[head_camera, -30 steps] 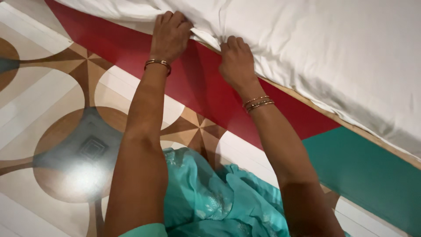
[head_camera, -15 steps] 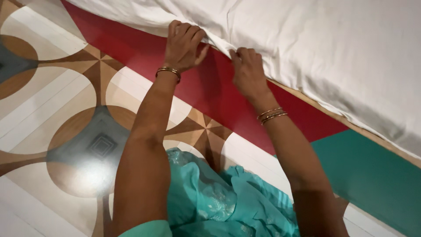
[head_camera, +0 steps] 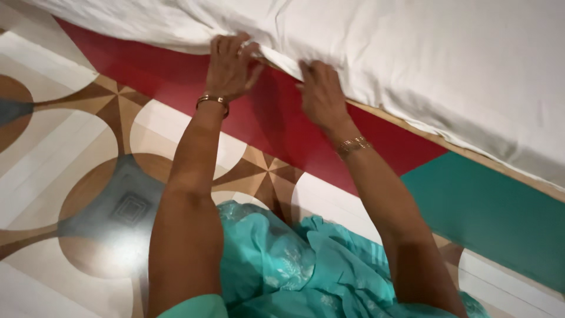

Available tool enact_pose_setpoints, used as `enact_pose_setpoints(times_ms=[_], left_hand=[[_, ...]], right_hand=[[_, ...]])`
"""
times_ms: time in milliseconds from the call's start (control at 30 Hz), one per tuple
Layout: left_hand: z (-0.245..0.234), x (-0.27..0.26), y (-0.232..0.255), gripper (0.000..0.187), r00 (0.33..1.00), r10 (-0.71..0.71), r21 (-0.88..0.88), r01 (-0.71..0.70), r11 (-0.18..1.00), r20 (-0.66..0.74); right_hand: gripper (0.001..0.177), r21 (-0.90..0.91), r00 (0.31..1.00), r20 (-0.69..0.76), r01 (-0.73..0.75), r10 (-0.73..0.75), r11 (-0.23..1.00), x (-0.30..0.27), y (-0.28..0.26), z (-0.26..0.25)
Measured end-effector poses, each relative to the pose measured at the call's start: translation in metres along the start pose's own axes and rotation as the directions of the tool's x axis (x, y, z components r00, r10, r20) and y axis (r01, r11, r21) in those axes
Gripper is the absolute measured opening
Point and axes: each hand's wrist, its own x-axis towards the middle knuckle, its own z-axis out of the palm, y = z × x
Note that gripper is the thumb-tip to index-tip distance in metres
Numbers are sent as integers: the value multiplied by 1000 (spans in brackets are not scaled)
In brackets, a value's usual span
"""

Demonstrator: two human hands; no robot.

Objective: The person smooths and tucks a white sheet into the side of a bed frame using their hands.

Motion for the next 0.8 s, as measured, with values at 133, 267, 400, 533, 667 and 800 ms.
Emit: enact_pose_setpoints(times_ms=[133, 267, 400, 533, 667, 800], left_hand=[[-2, 13, 17, 43, 989, 139, -103, -133, 986, 52], [8, 28, 21, 26, 982, 183, -102, -178, 979, 37], [3, 54, 34, 26, 976, 35, -148, -3, 989, 216], [-25, 65, 66, 46, 940, 312, -20, -318, 948, -140], [-7, 70, 87, 45, 957, 284, -19, -285, 958, -56], [-1, 70, 69, 36, 951, 307, -76, -309, 948, -36]], right_hand=[[18, 9, 993, -83, -84, 85, 996, -19, 10, -23], [9, 146, 973, -144, -160, 181, 976, -10, 9, -37], [12, 178, 961, -148, -206, 233, 962, -14, 8, -57], [31, 77, 994, -102, -24, 31, 997, 1, 6, -53], [49, -139, 988, 98, -106, 121, 985, -3, 14, -48], [50, -190, 995, -29, -104, 101, 976, -16, 44, -63]])
